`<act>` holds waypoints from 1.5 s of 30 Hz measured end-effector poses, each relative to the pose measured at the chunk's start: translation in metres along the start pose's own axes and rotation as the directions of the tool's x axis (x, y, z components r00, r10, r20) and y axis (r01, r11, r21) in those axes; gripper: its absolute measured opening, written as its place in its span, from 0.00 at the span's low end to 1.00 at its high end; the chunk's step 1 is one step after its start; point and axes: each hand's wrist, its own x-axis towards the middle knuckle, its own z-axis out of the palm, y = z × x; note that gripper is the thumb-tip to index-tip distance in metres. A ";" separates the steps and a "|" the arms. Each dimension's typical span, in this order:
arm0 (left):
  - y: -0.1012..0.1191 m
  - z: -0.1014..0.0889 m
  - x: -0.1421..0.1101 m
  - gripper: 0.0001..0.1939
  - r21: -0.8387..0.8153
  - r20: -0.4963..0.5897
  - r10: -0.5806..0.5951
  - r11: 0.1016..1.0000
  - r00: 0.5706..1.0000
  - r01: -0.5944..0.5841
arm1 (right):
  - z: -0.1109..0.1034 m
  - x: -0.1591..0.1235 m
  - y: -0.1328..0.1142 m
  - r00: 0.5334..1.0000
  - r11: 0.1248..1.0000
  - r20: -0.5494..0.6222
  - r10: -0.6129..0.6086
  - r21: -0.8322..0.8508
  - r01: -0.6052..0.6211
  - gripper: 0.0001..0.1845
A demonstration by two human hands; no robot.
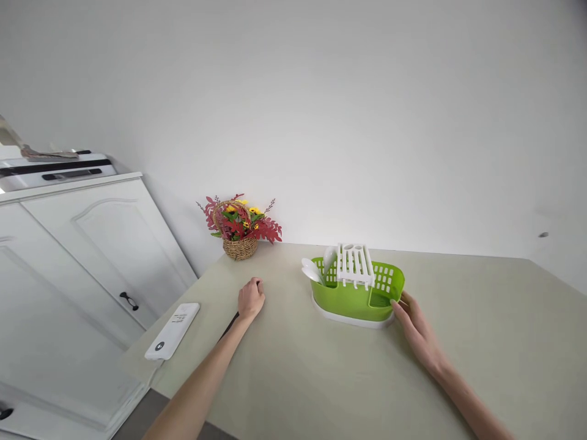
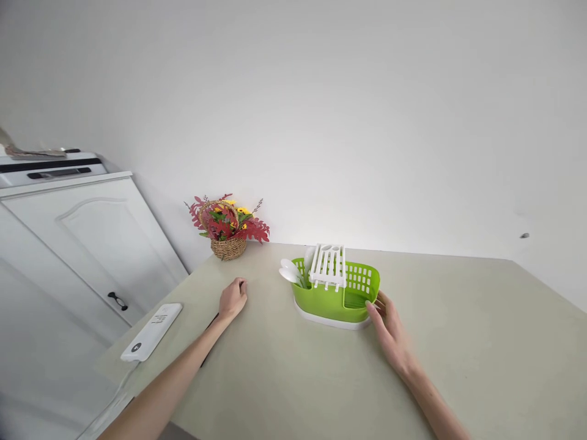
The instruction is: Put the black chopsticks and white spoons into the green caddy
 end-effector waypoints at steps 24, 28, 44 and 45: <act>0.156 -0.053 -0.039 0.18 -0.383 -0.394 0.566 0.616 0.725 -0.689 | -0.001 0.002 -0.001 1.000 0.999 0.001 -0.030 0.014 0.030 0.34; 0.185 -0.053 -0.016 0.25 -0.361 -0.277 0.681 0.580 0.678 -0.730 | 0.000 0.003 -0.004 1.000 1.000 -0.016 -0.027 0.012 0.027 0.34; 0.203 -0.031 0.002 0.20 -0.403 -0.138 0.680 0.625 0.720 -0.668 | -0.003 0.008 0.001 0.999 0.999 -0.003 -0.040 0.001 0.040 0.33; 0.203 -0.032 0.001 0.19 -0.390 -0.139 0.669 0.640 0.730 -0.662 | -0.003 0.008 0.002 0.999 0.999 -0.002 -0.036 0.000 0.036 0.33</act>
